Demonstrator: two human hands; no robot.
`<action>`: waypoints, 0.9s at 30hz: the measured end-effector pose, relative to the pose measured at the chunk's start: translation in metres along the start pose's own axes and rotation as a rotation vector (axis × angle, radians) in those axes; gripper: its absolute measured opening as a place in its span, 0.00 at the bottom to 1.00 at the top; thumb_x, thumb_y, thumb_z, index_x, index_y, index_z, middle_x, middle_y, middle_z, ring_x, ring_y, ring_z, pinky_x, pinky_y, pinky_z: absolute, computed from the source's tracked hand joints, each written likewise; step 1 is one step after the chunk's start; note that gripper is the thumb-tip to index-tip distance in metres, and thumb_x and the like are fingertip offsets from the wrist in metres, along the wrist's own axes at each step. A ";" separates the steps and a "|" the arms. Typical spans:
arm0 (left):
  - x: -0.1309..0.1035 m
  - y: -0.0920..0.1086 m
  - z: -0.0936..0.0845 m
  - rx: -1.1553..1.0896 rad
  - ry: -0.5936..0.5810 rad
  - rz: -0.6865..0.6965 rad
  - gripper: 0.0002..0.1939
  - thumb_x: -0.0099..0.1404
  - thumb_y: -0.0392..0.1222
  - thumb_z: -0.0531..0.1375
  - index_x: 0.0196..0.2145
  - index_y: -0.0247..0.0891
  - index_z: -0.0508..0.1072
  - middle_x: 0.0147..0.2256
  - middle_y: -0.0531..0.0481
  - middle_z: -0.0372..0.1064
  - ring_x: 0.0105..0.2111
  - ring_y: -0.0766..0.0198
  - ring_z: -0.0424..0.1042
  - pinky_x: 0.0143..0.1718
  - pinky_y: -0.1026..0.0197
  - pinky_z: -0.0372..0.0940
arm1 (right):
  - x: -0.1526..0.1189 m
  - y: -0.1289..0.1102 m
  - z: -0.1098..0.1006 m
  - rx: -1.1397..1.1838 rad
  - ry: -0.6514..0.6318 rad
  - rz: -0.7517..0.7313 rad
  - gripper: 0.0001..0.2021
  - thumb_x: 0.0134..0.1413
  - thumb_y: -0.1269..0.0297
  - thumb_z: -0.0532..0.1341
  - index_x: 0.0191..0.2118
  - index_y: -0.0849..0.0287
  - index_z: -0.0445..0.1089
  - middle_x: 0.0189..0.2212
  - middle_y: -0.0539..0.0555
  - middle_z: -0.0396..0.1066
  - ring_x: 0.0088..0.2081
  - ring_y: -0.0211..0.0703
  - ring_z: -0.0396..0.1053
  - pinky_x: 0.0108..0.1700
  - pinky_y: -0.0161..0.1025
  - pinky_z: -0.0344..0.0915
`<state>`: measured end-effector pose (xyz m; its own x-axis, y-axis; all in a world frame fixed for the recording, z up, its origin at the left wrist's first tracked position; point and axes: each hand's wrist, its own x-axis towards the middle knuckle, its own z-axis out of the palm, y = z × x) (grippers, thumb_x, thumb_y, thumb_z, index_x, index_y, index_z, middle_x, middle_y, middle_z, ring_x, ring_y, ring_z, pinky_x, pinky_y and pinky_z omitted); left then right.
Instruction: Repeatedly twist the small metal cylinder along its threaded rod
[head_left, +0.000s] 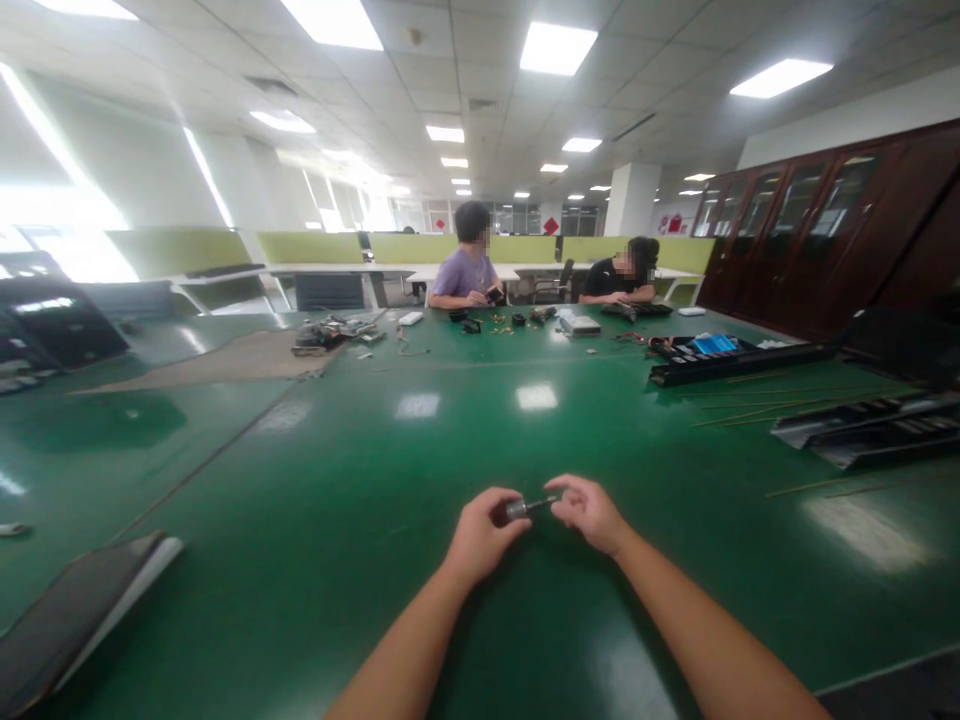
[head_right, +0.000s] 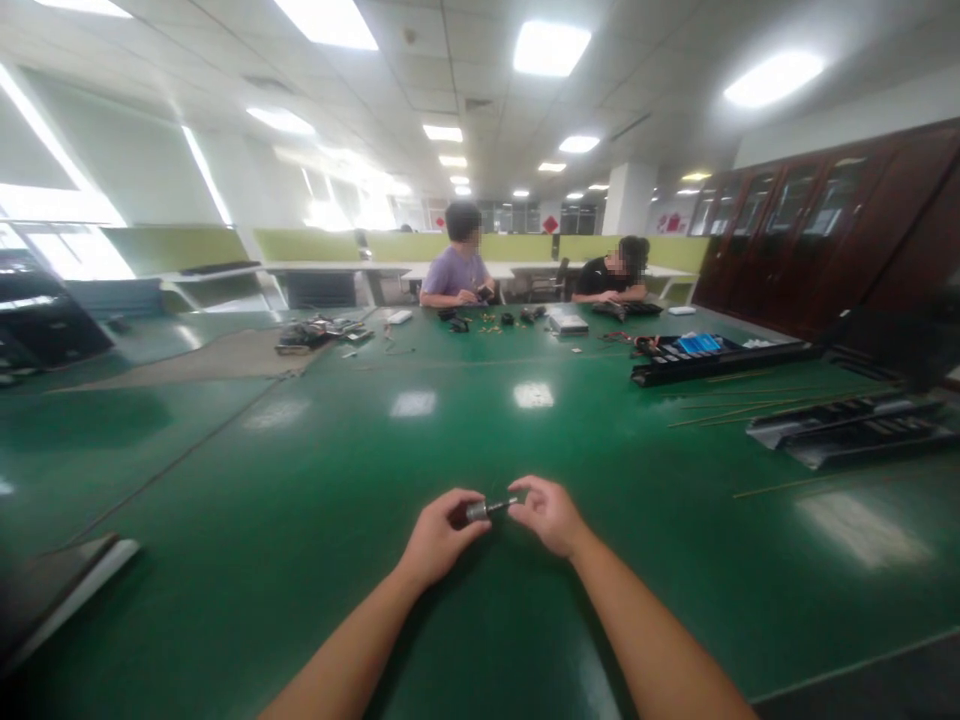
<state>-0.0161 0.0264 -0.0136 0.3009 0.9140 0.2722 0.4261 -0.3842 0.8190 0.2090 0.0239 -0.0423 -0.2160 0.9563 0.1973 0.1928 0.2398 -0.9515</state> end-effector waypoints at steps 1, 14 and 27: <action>0.000 0.001 0.000 0.009 -0.006 0.007 0.13 0.54 0.41 0.67 0.39 0.38 0.77 0.37 0.47 0.74 0.37 0.58 0.72 0.40 0.57 0.66 | -0.001 0.000 0.001 -0.007 -0.009 -0.005 0.23 0.50 0.53 0.66 0.49 0.62 0.70 0.22 0.46 0.64 0.22 0.35 0.59 0.25 0.32 0.55; 0.000 0.007 -0.003 0.052 -0.094 0.051 0.11 0.58 0.42 0.65 0.41 0.41 0.77 0.38 0.48 0.74 0.39 0.57 0.71 0.43 0.58 0.64 | 0.006 -0.005 0.009 -0.217 -0.064 -0.069 0.15 0.46 0.66 0.67 0.44 0.58 0.76 0.32 0.53 0.75 0.29 0.41 0.69 0.34 0.35 0.64; -0.001 0.004 -0.003 0.058 -0.081 0.047 0.11 0.60 0.42 0.64 0.43 0.42 0.75 0.40 0.47 0.73 0.41 0.57 0.71 0.45 0.57 0.64 | 0.004 -0.004 0.011 -0.275 -0.052 -0.094 0.14 0.49 0.62 0.66 0.43 0.58 0.76 0.30 0.53 0.75 0.28 0.40 0.67 0.32 0.35 0.61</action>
<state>-0.0176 0.0247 -0.0093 0.3885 0.8823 0.2659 0.4577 -0.4351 0.7754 0.1969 0.0251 -0.0398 -0.2924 0.9197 0.2621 0.4200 0.3698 -0.8288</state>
